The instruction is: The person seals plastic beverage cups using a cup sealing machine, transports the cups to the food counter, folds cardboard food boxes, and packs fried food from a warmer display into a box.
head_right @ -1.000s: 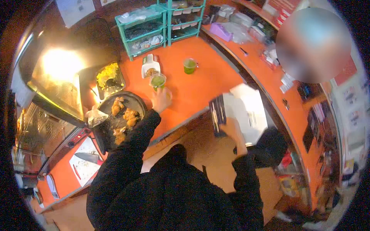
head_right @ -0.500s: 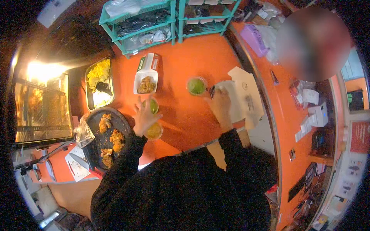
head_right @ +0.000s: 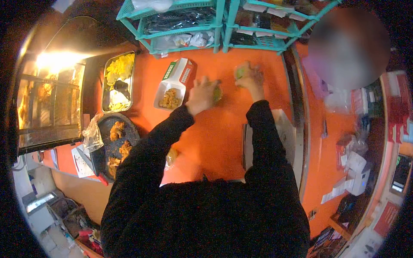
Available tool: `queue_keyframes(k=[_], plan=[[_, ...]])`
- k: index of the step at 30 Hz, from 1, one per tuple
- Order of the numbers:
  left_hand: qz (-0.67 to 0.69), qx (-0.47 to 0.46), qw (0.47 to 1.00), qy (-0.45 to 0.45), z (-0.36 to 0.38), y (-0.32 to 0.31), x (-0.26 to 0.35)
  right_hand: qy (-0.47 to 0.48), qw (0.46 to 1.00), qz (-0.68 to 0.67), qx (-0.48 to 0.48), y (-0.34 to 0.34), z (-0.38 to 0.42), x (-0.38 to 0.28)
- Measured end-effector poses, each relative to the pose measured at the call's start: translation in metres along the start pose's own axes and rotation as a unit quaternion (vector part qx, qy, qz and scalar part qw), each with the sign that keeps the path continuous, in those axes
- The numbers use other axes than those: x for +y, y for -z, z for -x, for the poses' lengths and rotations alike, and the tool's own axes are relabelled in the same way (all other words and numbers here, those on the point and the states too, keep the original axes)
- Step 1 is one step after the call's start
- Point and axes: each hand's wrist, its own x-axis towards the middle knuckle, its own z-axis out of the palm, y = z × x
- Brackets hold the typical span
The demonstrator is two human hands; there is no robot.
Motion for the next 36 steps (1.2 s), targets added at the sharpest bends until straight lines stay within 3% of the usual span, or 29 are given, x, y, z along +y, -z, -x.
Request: queue_keyframes(k=[2,4,6,8,10,12,13,15,16,18,19,20,21,22,23,24,26,27,28,29,30,31,33,34,35,36], plan=[[-0.035,0.052,0.998,-0.023,-0.025,-0.028,0.002,-0.013,0.998,0.031,0.050,-0.011,-0.033,0.014],[0.076,-0.034,0.995,0.050,-0.042,-0.013,0.010,-0.009,0.999,0.022,0.021,-0.013,-0.047,0.024],[0.077,-0.002,0.996,0.047,-0.046,0.000,-0.006,-0.008,1.000,0.013,-0.009,-0.014,-0.051,0.021],[0.063,0.074,0.993,0.070,-0.043,0.006,-0.040,0.051,0.974,0.004,0.222,0.004,-0.029,-0.008],[0.015,0.174,0.971,0.161,-0.043,0.007,-0.095,0.054,0.975,-0.186,0.108,0.055,0.008,-0.075],[-0.103,0.116,0.939,0.308,-0.035,0.015,-0.136,0.163,0.979,-0.119,0.031,0.009,-0.008,-0.120],[-0.105,0.112,0.938,0.310,-0.035,0.008,-0.158,0.158,0.979,-0.125,0.038,-0.018,-0.013,-0.143],[-0.032,-0.127,0.958,0.254,-0.039,-0.011,-0.193,0.154,0.978,-0.132,0.047,-0.082,-0.035,-0.166],[-0.034,-0.125,0.959,0.254,-0.038,-0.006,-0.193,0.160,0.958,-0.163,0.172,-0.120,-0.055,-0.170],[-0.033,-0.117,0.953,0.279,-0.034,0.012,-0.180,0.162,0.923,-0.190,0.293,-0.123,-0.061,-0.174],[-0.003,-0.144,0.946,0.289,-0.032,0.029,-0.176,0.112,0.955,-0.255,0.099,-0.090,-0.051,-0.171],[0.000,-0.147,0.945,0.292,-0.025,0.029,-0.187,0.056,0.944,-0.308,-0.101,-0.072,-0.044,-0.166],[0.136,-0.129,0.955,0.230,-0.014,0.031,-0.206,0.043,0.961,-0.263,-0.077,-0.087,-0.056,-0.158],[0.267,-0.105,0.944,0.162,-0.004,0.036,-0.218,-0.010,0.902,-0.420,-0.097,-0.088,-0.051,-0.154],[0.428,-0.077,0.889,0.140,0.011,0.037,-0.224,0.056,0.886,-0.459,-0.047,-0.094,-0.041,-0.147],[0.429,-0.076,0.889,0.141,0.026,0.034,-0.226,0.123,0.861,-0.493,0.005,-0.100,-0.029,-0.142],[0.306,0.057,0.942,0.122,0.058,0.017,-0.224,0.199,0.871,-0.449,0.025,-0.093,0.013,-0.148],[0.308,0.056,0.942,0.122,0.073,0.013,-0.221,0.233,0.902,-0.345,0.117,-0.098,0.035,-0.151],[0.194,0.070,0.977,0.052,0.089,0.010,-0.218,0.231,0.902,-0.345,0.115,-0.105,0.051,-0.148],[0.077,0.083,0.993,-0.018,0.103,0.009,-0.213,0.268,0.924,-0.244,0.125,-0.119,0.065,-0.144],[0.078,0.083,0.993,-0.017,0.115,0.010,-0.207,0.303,0.933,-0.141,0.134,-0.130,0.073,-0.142],[0.063,0.043,0.997,0.006,0.124,0.012,-0.203,0.305,0.932,-0.141,0.134,-0.141,0.075,-0.140],[0.048,0.004,0.998,0.029,0.132,0.014,-0.200,0.345,0.870,-0.317,0.151,-0.153,0.075,-0.138],[0.216,-0.021,0.971,0.103,0.135,0.012,-0.194,0.344,0.871,-0.319,0.148,-0.156,0.074,-0.136],[0.376,-0.044,0.909,0.175,0.137,0.011,-0.188,0.233,0.844,-0.483,0.007,-0.157,0.071,-0.134],[0.522,-0.064,0.816,0.240,0.138,0.009,-0.181,0.109,0.767,-0.619,-0.133,-0.156,0.069,-0.134]])
